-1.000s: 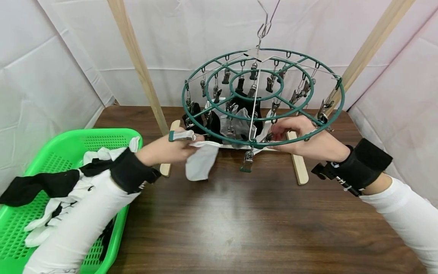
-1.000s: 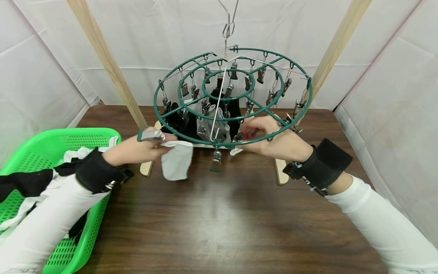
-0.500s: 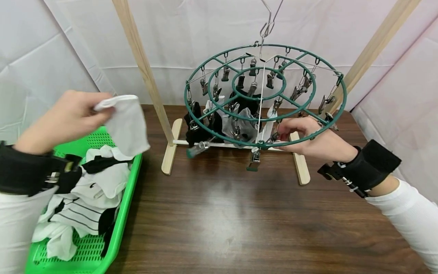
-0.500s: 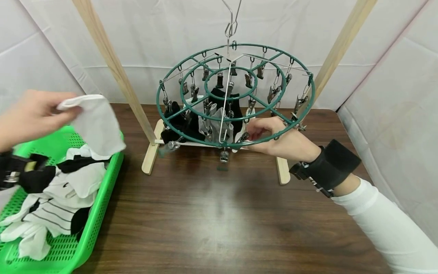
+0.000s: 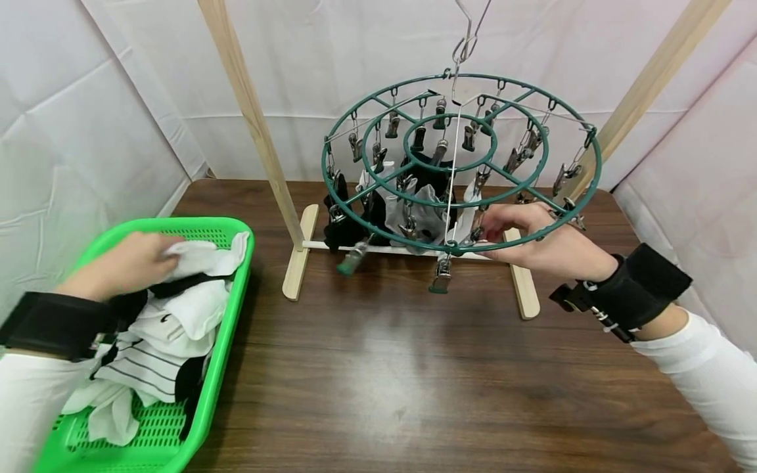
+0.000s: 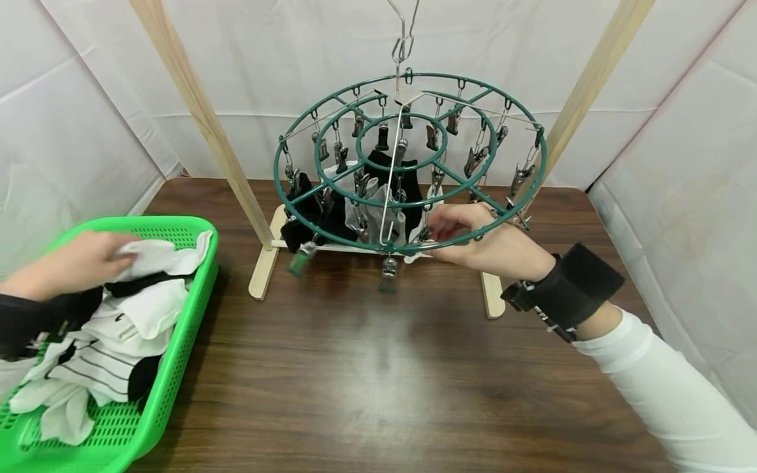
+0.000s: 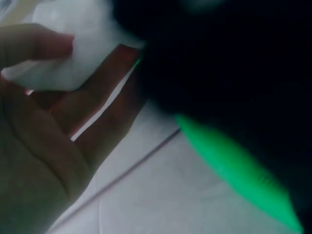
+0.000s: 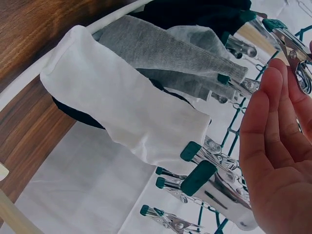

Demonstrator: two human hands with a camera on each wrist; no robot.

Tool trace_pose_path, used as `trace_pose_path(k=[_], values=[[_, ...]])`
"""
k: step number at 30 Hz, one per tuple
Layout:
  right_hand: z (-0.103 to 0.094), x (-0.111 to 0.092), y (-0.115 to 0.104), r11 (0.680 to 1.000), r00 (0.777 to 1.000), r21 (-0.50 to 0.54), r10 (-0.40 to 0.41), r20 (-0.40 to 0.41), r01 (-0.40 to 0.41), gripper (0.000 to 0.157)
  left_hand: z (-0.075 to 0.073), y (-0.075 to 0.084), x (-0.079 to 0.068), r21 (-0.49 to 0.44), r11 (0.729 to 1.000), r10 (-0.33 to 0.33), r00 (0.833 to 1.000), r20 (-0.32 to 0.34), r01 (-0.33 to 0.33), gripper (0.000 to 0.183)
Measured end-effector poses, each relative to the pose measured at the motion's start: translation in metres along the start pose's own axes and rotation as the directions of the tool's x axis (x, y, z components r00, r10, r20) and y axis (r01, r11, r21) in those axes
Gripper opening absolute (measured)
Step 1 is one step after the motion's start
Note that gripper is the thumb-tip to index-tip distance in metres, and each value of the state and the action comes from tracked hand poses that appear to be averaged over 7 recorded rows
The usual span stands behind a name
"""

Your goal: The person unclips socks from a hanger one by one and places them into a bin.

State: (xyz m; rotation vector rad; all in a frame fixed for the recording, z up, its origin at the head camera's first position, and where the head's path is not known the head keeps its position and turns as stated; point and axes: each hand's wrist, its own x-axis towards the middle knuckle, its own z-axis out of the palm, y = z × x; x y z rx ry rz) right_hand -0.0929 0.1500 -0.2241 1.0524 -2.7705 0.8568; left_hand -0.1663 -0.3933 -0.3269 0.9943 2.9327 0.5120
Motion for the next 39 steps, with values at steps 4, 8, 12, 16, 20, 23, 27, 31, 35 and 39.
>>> trace_pose_path(k=[4,8,12,16,20,23,27,31,35,39], values=[[0.005,0.0,0.0,1.0,0.999,-0.014,0.018,-0.026,-0.018,0.025,0.013,0.007,0.005,-0.037,0.999,-0.009,0.992,0.122,0.013,0.034],[0.009,-0.003,0.002,0.999,0.997,-0.041,0.017,-0.075,-0.02,0.027,0.005,0.026,0.015,-0.1,0.995,0.031,0.994,0.101,-0.021,0.045],[0.015,-0.006,0.005,1.0,0.994,-0.016,-0.002,-0.111,0.001,0.027,0.002,0.056,0.035,-0.153,0.982,0.117,0.993,0.027,-0.111,0.05],[0.025,-0.007,0.006,0.996,0.993,0.066,0.062,-0.104,-0.056,0.02,0.008,0.085,0.06,-0.168,0.966,0.203,0.979,0.015,-0.197,0.048],[0.036,-0.013,0.008,0.97,0.975,0.132,0.212,-0.064,-0.202,0.022,0.016,0.109,0.084,-0.208,0.942,0.269,0.963,-0.006,-0.264,0.05],[0.044,-0.02,0.012,0.945,0.961,0.184,0.277,-0.012,-0.27,0.025,0.022,0.122,0.098,-0.245,0.932,0.264,0.963,-0.048,-0.268,0.05],[0.06,-0.022,0.026,0.954,0.988,0.26,0.157,-0.011,-0.149,0.015,0.031,0.136,0.111,-0.297,0.929,0.188,0.973,-0.134,-0.221,0.039],[0.075,-0.021,0.036,0.959,0.997,0.281,-0.013,-0.082,0.036,0.021,0.041,0.145,0.118,-0.323,0.927,0.116,0.966,-0.23,-0.188,0.019],[0.088,-0.026,0.039,0.953,0.997,0.298,-0.027,-0.067,0.046,0.022,0.049,0.154,0.116,-0.353,0.919,0.07,0.952,-0.299,-0.178,0.008],[0.097,-0.03,0.038,0.964,1.0,0.267,0.006,-0.021,0.0,0.019,0.057,0.168,0.11,-0.358,0.912,0.074,0.938,-0.339,-0.201,0.009]])
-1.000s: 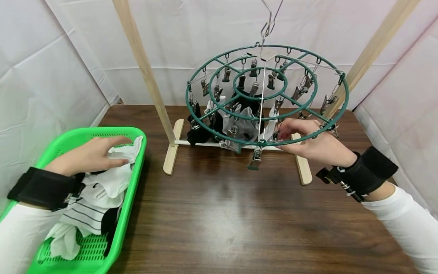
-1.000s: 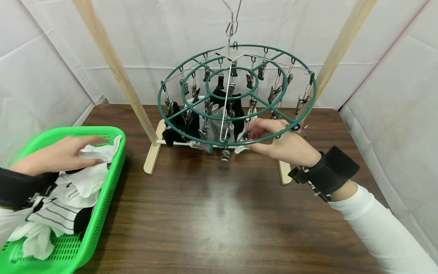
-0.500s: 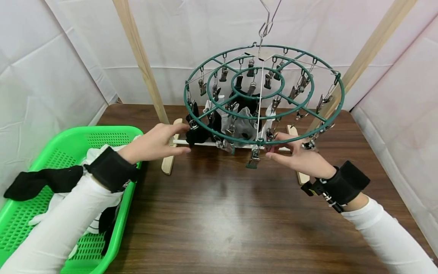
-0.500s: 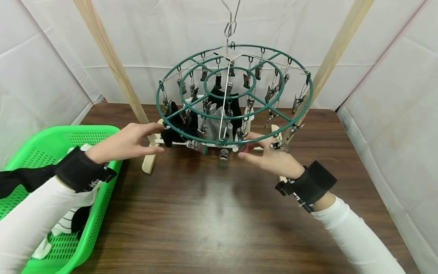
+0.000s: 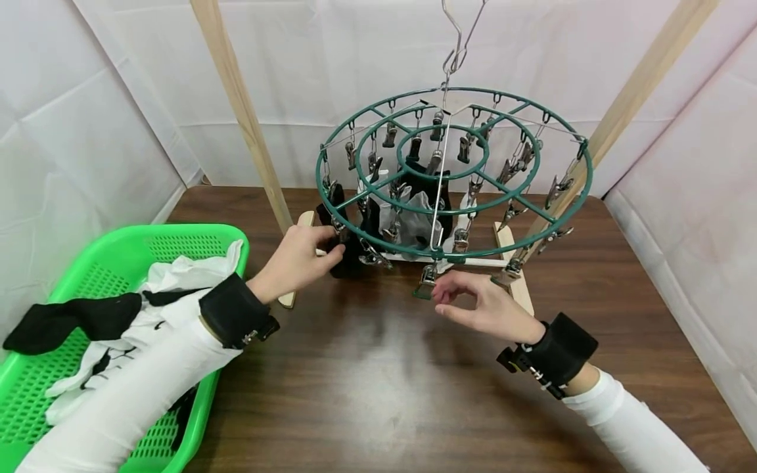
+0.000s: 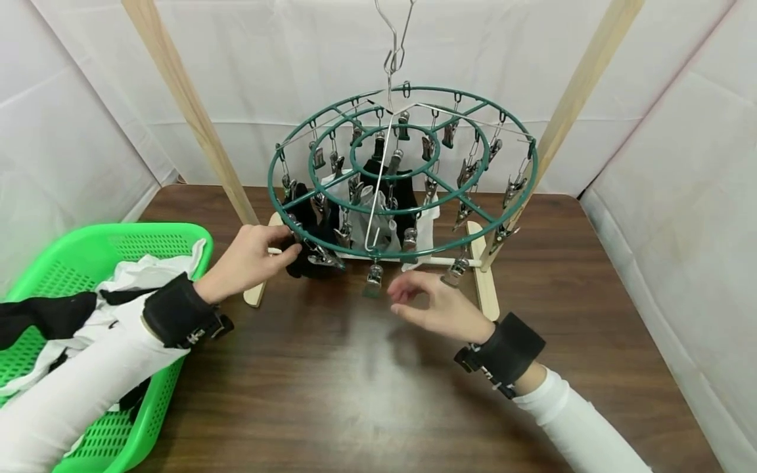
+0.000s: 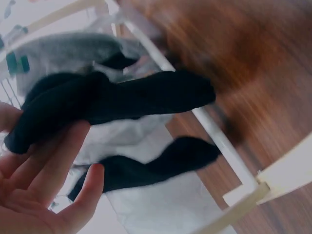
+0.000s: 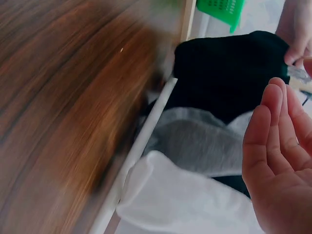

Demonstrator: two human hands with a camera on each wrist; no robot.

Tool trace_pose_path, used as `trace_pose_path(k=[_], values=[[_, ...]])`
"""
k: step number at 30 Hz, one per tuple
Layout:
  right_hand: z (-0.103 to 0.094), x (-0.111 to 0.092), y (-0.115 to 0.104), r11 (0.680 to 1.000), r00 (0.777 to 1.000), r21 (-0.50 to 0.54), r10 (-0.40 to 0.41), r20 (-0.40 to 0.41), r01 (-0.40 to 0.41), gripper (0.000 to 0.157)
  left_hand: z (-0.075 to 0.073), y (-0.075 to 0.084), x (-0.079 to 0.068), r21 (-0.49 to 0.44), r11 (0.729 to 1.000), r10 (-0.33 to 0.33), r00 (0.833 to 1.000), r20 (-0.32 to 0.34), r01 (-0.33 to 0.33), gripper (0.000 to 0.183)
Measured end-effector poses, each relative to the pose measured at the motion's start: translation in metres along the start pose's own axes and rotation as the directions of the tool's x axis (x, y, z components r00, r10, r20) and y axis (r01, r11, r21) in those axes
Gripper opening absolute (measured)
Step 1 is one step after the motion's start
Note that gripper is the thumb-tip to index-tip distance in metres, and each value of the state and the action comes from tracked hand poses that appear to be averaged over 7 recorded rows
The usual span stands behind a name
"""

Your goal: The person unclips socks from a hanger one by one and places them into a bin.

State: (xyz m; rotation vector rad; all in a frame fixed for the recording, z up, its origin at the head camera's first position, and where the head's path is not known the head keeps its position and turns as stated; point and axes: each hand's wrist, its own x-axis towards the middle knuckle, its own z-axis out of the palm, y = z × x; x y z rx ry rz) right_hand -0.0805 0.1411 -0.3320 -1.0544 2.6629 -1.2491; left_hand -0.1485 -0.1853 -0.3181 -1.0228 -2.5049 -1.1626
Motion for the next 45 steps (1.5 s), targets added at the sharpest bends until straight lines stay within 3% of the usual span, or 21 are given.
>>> trace_pose_path(k=[6,11,15,18,23,26,33,39,45], values=[[0.011,0.015,-0.01,1.0,0.998,-0.029,0.008,-0.06,-0.01,0.024,0.015,0.016,-0.008,-0.018,0.997,0.07,0.997,-0.026,-0.071,0.017],[0.019,0.034,-0.02,0.998,0.992,0.044,-0.043,-0.118,0.049,0.027,0.026,0.024,-0.012,0.016,0.991,0.133,0.99,-0.043,-0.132,0.025],[0.023,0.046,-0.023,0.981,0.993,0.195,0.025,-0.116,-0.002,0.034,0.033,0.029,-0.015,0.027,0.987,0.157,0.988,-0.012,-0.156,0.028],[0.025,0.058,-0.025,0.976,0.991,0.218,0.052,-0.12,-0.025,0.039,0.036,0.033,-0.017,0.004,0.987,0.162,0.987,0.014,-0.162,0.025],[0.025,0.077,-0.034,0.983,0.994,0.173,0.076,-0.073,-0.063,0.026,0.042,0.034,-0.018,0.003,0.981,0.193,0.981,0.011,-0.193,0.024],[0.022,0.081,-0.038,0.983,0.996,0.165,0.085,-0.028,-0.079,0.026,0.043,0.032,-0.018,-0.005,0.981,0.195,0.981,-0.001,-0.195,0.021],[0.016,0.088,-0.045,0.993,0.999,0.11,-0.036,0.024,0.033,0.032,0.041,0.031,-0.018,-0.005,0.981,0.192,0.981,-0.002,-0.192,0.007],[0.014,0.092,-0.055,0.988,0.987,0.01,-0.157,0.044,0.157,0.028,0.04,0.034,-0.018,0.044,0.983,0.176,0.984,-0.008,-0.176,0.01],[0.009,0.091,-0.061,0.988,0.99,-0.063,-0.141,0.016,0.142,0.021,0.037,0.035,-0.017,0.092,0.979,0.18,0.983,0.018,-0.181,0.01]])
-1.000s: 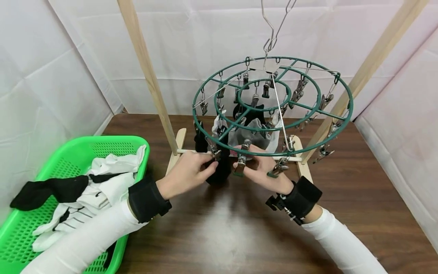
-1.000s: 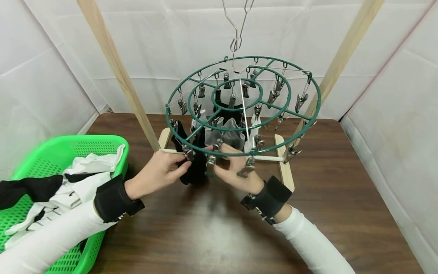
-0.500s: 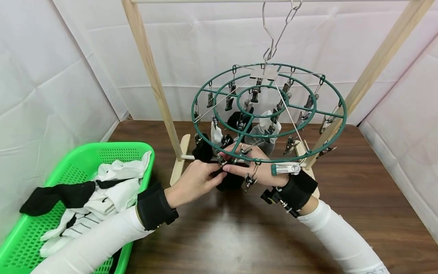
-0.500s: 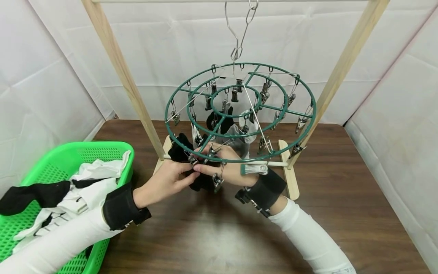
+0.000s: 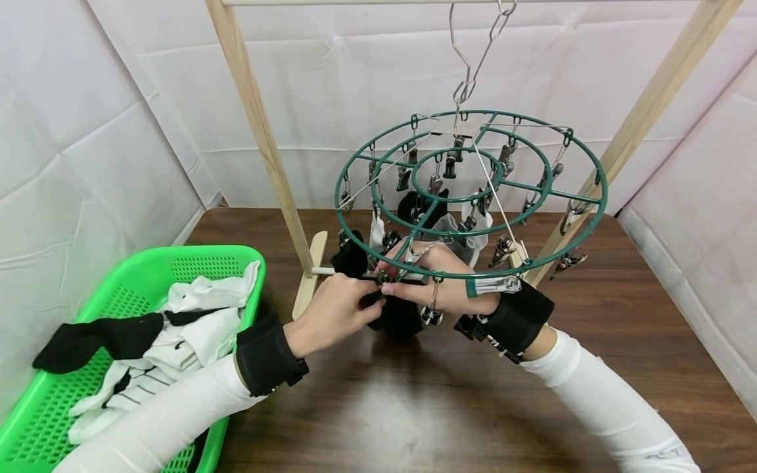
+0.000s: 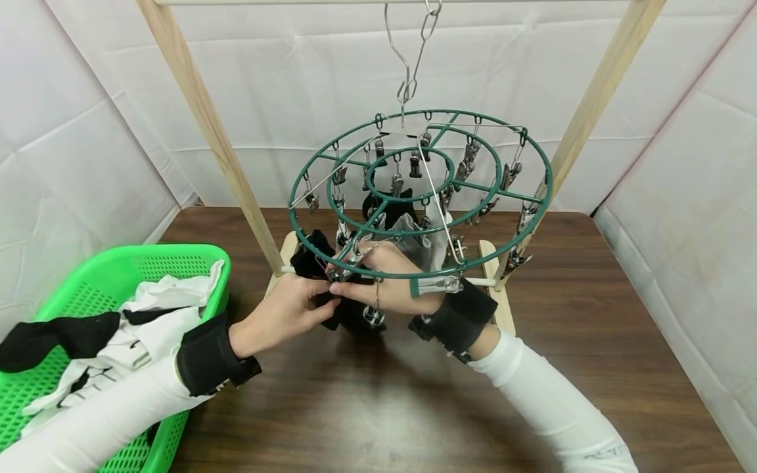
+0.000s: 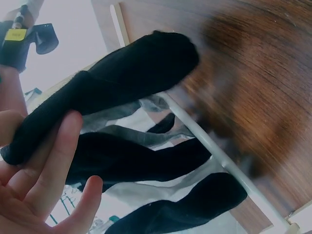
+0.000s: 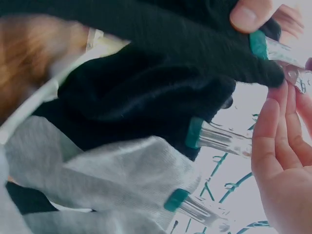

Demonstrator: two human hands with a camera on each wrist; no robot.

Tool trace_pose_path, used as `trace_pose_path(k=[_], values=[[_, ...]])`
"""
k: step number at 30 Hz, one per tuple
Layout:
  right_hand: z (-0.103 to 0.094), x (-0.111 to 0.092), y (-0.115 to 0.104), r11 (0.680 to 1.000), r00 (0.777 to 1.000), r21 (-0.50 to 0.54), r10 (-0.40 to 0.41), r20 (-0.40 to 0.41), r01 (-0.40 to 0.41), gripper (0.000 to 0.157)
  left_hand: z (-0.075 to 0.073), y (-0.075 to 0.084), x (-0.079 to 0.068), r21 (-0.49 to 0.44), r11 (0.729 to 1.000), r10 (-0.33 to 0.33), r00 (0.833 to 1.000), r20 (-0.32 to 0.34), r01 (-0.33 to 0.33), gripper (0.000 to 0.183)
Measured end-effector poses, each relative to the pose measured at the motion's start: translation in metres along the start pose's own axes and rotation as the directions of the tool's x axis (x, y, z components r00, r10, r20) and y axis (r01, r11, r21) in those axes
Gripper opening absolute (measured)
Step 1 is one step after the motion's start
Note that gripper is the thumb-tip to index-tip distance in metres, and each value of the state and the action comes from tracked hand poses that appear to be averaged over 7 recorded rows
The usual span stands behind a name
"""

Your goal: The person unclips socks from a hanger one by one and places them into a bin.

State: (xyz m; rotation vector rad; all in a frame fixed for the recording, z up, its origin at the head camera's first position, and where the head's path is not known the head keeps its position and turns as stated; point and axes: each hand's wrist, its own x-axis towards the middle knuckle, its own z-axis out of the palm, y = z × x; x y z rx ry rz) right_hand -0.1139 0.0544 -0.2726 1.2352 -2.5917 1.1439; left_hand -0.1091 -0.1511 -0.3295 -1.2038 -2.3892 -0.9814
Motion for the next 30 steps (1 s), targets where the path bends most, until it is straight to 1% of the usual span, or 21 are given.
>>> trace_pose_path(k=[5,8,10,11,13,15,16,19,22,23,26,30], values=[[-0.005,0.0,-0.003,0.995,1.0,-0.1,-0.004,0.008,0.005,0.014,-0.009,0.0,-0.001,0.069,0.998,0.006,0.998,0.058,-0.01,0.006],[-0.008,0.001,-0.004,0.991,1.0,-0.129,0.025,0.013,-0.023,0.01,-0.016,0.0,-0.001,0.106,0.994,-0.001,0.995,0.101,-0.009,0.008],[-0.009,0.002,-0.003,0.991,1.0,-0.131,0.023,0.01,-0.022,0.007,-0.021,-0.001,-0.001,0.132,0.991,-0.019,0.99,0.137,0.001,0.01],[-0.01,0.002,-0.002,0.991,1.0,-0.135,0.012,0.008,-0.011,0.006,-0.023,-0.001,-0.002,0.145,0.989,-0.027,0.988,0.154,0.005,0.01],[-0.012,0.002,-0.001,0.992,1.0,-0.122,-0.014,0.005,0.015,0.006,-0.029,-0.002,-0.005,0.16,0.987,-0.064,0.98,0.191,0.033,0.007],[-0.015,0.002,0.001,0.993,1.0,-0.117,-0.028,0.008,0.029,0.007,-0.038,-0.004,-0.009,0.175,0.983,-0.092,0.974,0.207,0.056,0.004],[-0.016,0.002,0.001,0.993,1.0,-0.118,-0.021,0.012,0.023,0.007,-0.044,-0.005,-0.012,0.179,0.981,-0.105,0.972,0.208,0.067,0.004],[-0.02,0.0,0.0,0.991,0.999,-0.133,0.037,0.025,-0.034,0.008,-0.068,-0.008,-0.018,0.204,0.975,-0.127,0.974,0.188,0.088,0.008],[-0.026,-0.002,-0.001,0.983,0.994,-0.157,0.103,0.032,-0.096,0.019,-0.098,-0.012,-0.024,0.246,0.963,-0.151,0.976,0.157,0.109,0.009],[-0.027,-0.004,-0.002,0.98,0.992,-0.157,0.125,0.034,-0.119,0.023,-0.108,-0.015,-0.027,0.266,0.957,-0.16,0.977,0.141,0.118,0.007],[-0.032,-0.007,-0.002,0.976,0.982,-0.122,0.186,0.043,-0.179,0.032,-0.137,-0.023,-0.038,0.319,0.935,-0.193,0.978,0.083,0.158,0.002],[-0.034,-0.011,-0.001,0.972,0.973,-0.08,0.223,0.052,-0.219,0.035,-0.171,-0.035,-0.057,0.397,0.897,-0.202,0.979,-0.02,0.193,0.002]])
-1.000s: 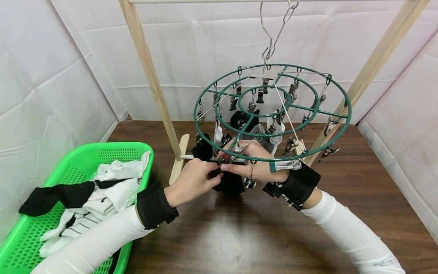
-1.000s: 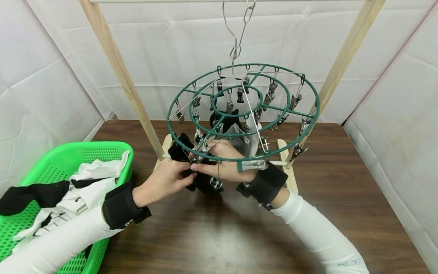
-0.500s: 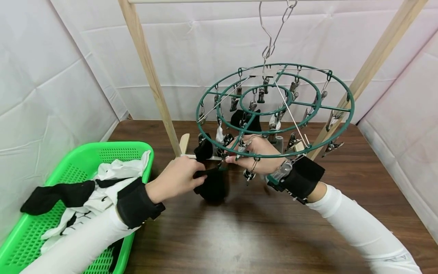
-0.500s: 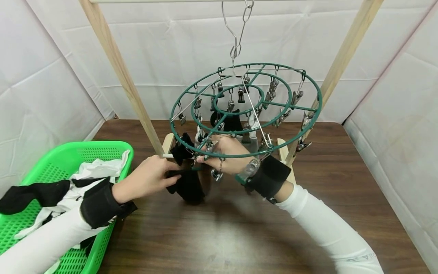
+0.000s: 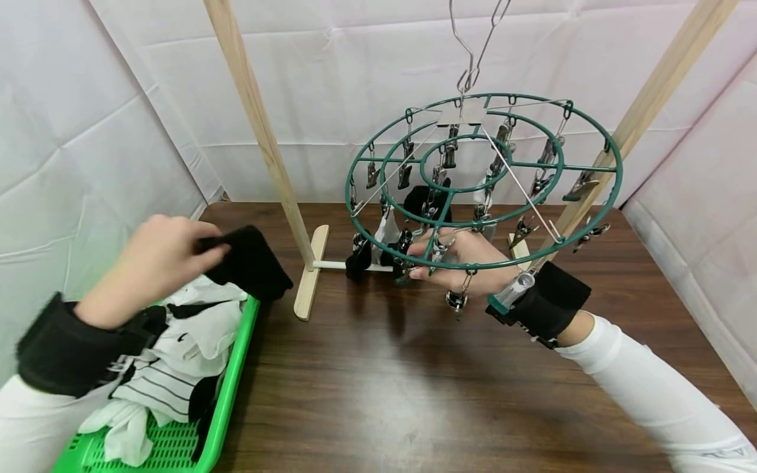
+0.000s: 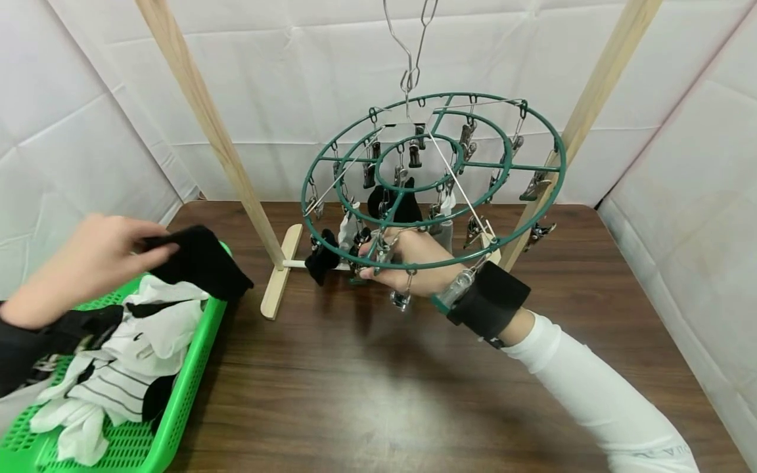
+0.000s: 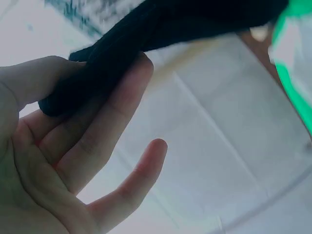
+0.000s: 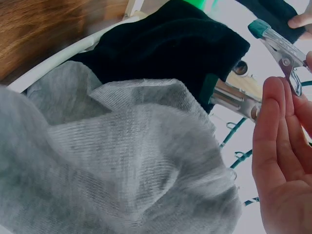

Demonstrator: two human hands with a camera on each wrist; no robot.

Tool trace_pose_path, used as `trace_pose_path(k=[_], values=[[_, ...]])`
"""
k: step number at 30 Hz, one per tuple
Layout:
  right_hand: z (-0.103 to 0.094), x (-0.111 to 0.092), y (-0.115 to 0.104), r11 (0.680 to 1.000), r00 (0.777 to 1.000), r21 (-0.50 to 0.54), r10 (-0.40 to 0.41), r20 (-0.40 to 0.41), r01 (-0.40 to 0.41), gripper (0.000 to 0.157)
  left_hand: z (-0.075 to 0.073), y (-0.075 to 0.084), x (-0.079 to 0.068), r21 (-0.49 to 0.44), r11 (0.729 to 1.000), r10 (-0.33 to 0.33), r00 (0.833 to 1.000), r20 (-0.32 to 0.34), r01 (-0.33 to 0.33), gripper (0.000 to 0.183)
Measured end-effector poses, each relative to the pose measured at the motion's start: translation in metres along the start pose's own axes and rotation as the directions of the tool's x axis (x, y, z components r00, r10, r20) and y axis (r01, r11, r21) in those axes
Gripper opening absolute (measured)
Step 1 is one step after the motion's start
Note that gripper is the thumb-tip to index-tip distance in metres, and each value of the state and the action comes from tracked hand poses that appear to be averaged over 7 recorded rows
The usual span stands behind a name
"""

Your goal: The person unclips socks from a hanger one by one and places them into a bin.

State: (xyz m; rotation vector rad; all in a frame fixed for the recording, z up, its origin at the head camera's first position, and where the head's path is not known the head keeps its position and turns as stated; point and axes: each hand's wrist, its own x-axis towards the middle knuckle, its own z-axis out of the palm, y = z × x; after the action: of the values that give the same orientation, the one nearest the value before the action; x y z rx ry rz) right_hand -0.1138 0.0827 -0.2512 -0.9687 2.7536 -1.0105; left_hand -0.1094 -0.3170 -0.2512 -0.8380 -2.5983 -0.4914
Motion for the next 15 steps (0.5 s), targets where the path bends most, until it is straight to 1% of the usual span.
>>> trace_pose_path(k=[3,5,7,9,10,12,13,14,15], values=[[0.0,-0.002,0.001,1.0,1.0,-0.01,-0.008,0.0,0.008,0.034,-0.017,-0.015,-0.013,0.065,0.997,-0.036,0.998,-0.042,0.038,0.006],[0.0,-0.003,0.003,1.0,1.0,-0.007,-0.008,-0.006,0.008,0.033,-0.027,-0.023,-0.021,0.102,0.992,-0.065,0.996,-0.06,0.07,0.01],[0.001,-0.003,0.005,1.0,1.0,-0.003,-0.017,-0.015,0.017,0.032,-0.036,-0.028,-0.028,0.144,0.983,-0.109,0.992,-0.069,0.118,0.013],[0.001,-0.003,0.007,1.0,0.999,0.005,-0.023,-0.031,0.023,0.03,-0.042,-0.033,-0.032,0.177,0.971,-0.146,0.986,-0.085,0.16,0.014],[0.001,-0.003,0.008,1.0,0.999,-0.001,-0.031,-0.039,0.031,0.029,-0.043,-0.036,-0.033,0.187,0.966,-0.167,0.983,-0.081,0.18,0.012],[0.002,-0.003,0.01,0.998,0.997,-0.023,-0.053,-0.058,0.052,0.027,-0.041,-0.043,-0.035,0.205,0.958,-0.188,0.979,-0.078,0.201,0.009],[0.002,-0.003,0.011,0.997,0.996,-0.037,-0.064,-0.068,0.062,0.026,-0.038,-0.046,-0.036,0.203,0.956,-0.202,0.977,-0.065,0.212,0.009],[0.002,-0.003,0.011,0.996,0.994,-0.05,-0.077,-0.078,0.073,0.026,-0.034,-0.051,-0.036,0.197,0.958,-0.203,0.978,-0.048,0.209,0.009],[0.002,-0.003,0.011,0.995,0.993,-0.063,-0.087,-0.085,0.082,0.026,-0.029,-0.055,-0.036,0.186,0.962,-0.199,0.98,-0.013,0.198,0.01]])
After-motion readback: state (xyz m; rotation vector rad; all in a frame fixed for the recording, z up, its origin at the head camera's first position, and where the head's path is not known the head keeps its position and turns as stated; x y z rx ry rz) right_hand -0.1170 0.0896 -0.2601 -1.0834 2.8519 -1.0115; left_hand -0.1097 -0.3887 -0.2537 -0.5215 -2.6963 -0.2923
